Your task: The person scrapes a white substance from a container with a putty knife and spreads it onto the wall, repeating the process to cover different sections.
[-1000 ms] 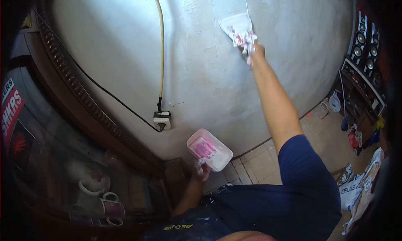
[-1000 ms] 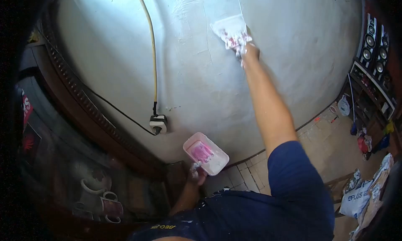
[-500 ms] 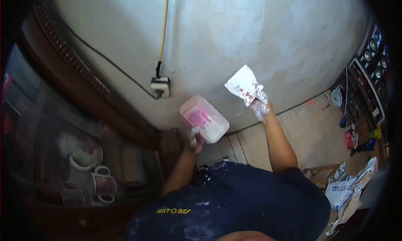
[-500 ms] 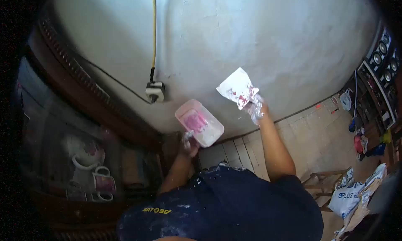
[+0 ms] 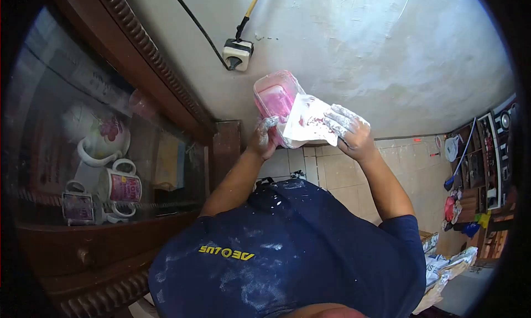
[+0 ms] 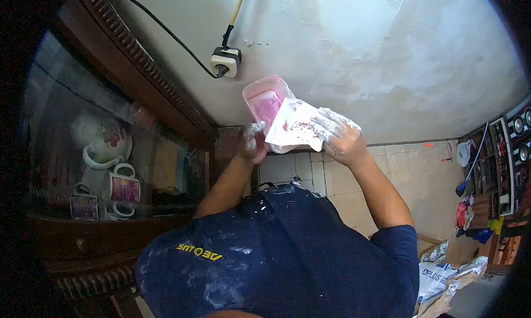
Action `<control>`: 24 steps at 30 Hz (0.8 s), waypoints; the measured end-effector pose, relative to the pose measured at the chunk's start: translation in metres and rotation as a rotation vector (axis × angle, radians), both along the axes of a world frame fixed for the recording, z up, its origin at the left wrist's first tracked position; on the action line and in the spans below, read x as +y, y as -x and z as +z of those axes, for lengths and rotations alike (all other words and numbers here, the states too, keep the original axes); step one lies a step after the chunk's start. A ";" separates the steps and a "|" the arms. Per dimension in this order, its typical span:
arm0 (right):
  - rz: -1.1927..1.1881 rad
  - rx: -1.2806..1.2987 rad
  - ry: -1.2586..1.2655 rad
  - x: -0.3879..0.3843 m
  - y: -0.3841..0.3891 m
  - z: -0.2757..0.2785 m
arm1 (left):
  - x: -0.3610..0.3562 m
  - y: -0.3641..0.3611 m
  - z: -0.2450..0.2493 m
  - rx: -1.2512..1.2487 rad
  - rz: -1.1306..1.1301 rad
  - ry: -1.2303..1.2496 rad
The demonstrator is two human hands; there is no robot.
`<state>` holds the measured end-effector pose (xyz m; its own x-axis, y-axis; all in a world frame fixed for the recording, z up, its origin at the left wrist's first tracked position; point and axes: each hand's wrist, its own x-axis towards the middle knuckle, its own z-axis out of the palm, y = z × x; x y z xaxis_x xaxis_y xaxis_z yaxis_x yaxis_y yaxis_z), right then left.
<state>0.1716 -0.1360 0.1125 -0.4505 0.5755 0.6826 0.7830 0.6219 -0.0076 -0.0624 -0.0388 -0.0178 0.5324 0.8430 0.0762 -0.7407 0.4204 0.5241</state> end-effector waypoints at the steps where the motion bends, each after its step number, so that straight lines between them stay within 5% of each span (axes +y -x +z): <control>1: 0.012 0.012 0.018 0.001 -0.002 -0.004 | -0.002 -0.001 0.015 0.007 -0.032 0.030; 6: -0.131 0.628 0.471 0.005 0.002 -0.014 | 0.003 0.002 -0.002 0.049 0.038 0.117; 8: -0.155 1.019 0.659 0.018 0.009 -0.011 | 0.002 0.002 0.003 0.081 0.063 0.137; 9: -0.142 1.388 0.948 0.025 0.006 -0.018 | 0.001 0.002 0.012 0.051 0.032 0.131; 12: -0.306 1.104 0.962 0.029 0.006 -0.032 | -0.001 0.002 0.021 0.038 0.002 0.130; 13: -0.319 0.780 0.721 0.038 0.003 -0.047 | -0.003 0.001 0.025 0.079 0.039 0.089; 16: -0.375 0.840 1.108 0.038 -0.005 -0.044 | -0.002 -0.004 0.007 0.120 0.048 0.087; 17: -0.277 0.832 1.050 0.045 -0.017 -0.074 | -0.002 -0.005 -0.002 0.115 0.018 0.115; 24: -0.267 1.048 1.256 0.038 -0.006 -0.048 | -0.006 -0.007 -0.015 0.116 0.035 0.215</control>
<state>0.1779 -0.0979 0.0644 0.0708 0.9467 -0.3142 0.1908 -0.3220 -0.9273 -0.0550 -0.0444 -0.0327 0.4974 0.8512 -0.1675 -0.6965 0.5070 0.5078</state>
